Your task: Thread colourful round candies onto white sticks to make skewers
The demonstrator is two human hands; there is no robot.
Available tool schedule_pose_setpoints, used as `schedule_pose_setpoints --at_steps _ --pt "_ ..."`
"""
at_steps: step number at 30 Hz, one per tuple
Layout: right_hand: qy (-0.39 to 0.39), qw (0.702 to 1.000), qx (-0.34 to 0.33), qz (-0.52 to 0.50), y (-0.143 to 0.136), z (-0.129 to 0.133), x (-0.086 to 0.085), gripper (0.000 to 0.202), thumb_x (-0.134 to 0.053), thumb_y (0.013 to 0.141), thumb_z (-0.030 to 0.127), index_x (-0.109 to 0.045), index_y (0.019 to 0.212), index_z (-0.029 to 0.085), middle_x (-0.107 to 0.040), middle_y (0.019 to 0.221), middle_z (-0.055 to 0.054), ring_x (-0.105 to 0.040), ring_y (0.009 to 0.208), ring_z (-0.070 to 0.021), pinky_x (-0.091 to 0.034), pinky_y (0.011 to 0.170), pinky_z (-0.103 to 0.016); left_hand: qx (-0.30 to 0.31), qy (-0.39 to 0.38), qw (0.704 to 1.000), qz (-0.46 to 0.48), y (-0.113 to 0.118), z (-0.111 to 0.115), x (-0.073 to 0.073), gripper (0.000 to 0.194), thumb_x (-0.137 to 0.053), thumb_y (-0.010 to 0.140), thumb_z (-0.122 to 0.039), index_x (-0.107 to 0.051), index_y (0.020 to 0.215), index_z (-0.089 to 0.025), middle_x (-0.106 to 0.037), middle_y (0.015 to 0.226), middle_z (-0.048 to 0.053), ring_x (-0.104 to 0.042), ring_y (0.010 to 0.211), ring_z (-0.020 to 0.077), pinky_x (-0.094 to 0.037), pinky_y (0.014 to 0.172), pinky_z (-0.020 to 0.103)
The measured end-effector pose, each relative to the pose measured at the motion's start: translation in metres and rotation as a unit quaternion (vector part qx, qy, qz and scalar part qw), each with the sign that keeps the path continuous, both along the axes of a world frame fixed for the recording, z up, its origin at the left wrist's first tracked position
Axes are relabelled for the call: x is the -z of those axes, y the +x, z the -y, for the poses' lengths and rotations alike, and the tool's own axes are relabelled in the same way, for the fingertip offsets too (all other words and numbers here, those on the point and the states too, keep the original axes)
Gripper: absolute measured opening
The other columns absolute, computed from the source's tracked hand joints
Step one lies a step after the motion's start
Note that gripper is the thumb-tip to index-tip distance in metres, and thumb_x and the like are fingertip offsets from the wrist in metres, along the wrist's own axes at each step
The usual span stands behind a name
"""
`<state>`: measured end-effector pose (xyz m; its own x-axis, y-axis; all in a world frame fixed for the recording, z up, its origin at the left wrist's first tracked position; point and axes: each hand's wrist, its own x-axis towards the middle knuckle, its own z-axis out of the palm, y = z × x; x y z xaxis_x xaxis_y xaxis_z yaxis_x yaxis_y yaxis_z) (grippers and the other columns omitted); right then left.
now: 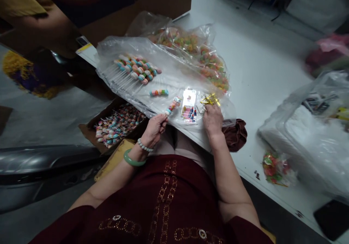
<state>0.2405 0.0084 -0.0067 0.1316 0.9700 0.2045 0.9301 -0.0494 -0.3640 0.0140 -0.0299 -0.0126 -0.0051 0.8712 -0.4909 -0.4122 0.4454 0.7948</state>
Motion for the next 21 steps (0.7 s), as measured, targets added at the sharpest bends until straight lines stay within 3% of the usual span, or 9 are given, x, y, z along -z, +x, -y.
schedule_pose_setpoints --at_steps 4,9,12,17,21 --pt "-0.055 0.998 0.008 0.025 0.006 -0.007 0.01 0.023 -0.046 0.083 0.018 -0.07 0.082 0.019 -0.062 0.089 -0.011 -0.055 0.086 -0.0231 -0.041 0.074 -0.032 0.01 -0.006 1.0 -0.001 0.002 0.002 -0.001 0.031 -0.069 0.073 -0.039 -0.052 0.063 -0.015 -0.038 0.047 -0.008 -0.024 0.035 0.0012 -0.013 0.035 0.017" --pt "0.043 0.998 0.034 -0.035 0.014 -0.009 0.008 0.023 -0.043 0.084 0.022 -0.065 0.082 0.02 -0.063 0.091 -0.009 -0.054 0.086 -0.0228 -0.042 0.08 -0.034 0.017 -0.006 1.0 0.004 0.0 0.002 -0.001 0.031 -0.069 0.073 -0.039 -0.052 0.064 -0.015 -0.038 0.047 -0.008 -0.024 0.035 0.001 -0.014 0.035 0.017" --pt "0.061 0.997 0.024 -0.051 0.015 -0.009 0.005 0.021 -0.042 0.085 0.022 -0.063 0.084 0.02 -0.063 0.088 -0.008 -0.054 0.086 -0.023 -0.043 0.082 -0.034 0.014 -0.003 1.0 0.008 -0.001 0.001 0.001 0.032 -0.07 0.072 -0.04 -0.052 0.064 -0.015 -0.039 0.047 -0.008 -0.024 0.035 0.0008 -0.013 0.034 0.017" --pt "-0.02 0.997 -0.071 -0.012 0.002 -0.003 0.009 0.022 -0.045 0.083 0.018 -0.066 0.085 0.02 -0.063 0.099 -0.01 -0.056 0.091 -0.0229 -0.044 0.082 -0.033 0.026 -0.01 1.0 0.008 0.003 0.002 0.002 0.031 -0.07 0.073 -0.039 -0.052 0.064 -0.015 -0.038 0.047 -0.008 -0.024 0.035 0.001 -0.014 0.034 0.017" --pt "-0.048 0.997 -0.058 0.021 -0.004 -0.004 0.015 0.025 -0.042 0.085 0.017 -0.066 0.079 0.018 -0.062 0.094 -0.012 -0.056 0.089 -0.024 -0.044 0.079 -0.034 0.023 -0.015 1.0 0.006 0.005 0.003 0.0 0.03 -0.07 0.073 -0.037 -0.052 0.063 -0.015 -0.039 0.047 -0.007 -0.024 0.035 0.0011 -0.014 0.035 0.016"
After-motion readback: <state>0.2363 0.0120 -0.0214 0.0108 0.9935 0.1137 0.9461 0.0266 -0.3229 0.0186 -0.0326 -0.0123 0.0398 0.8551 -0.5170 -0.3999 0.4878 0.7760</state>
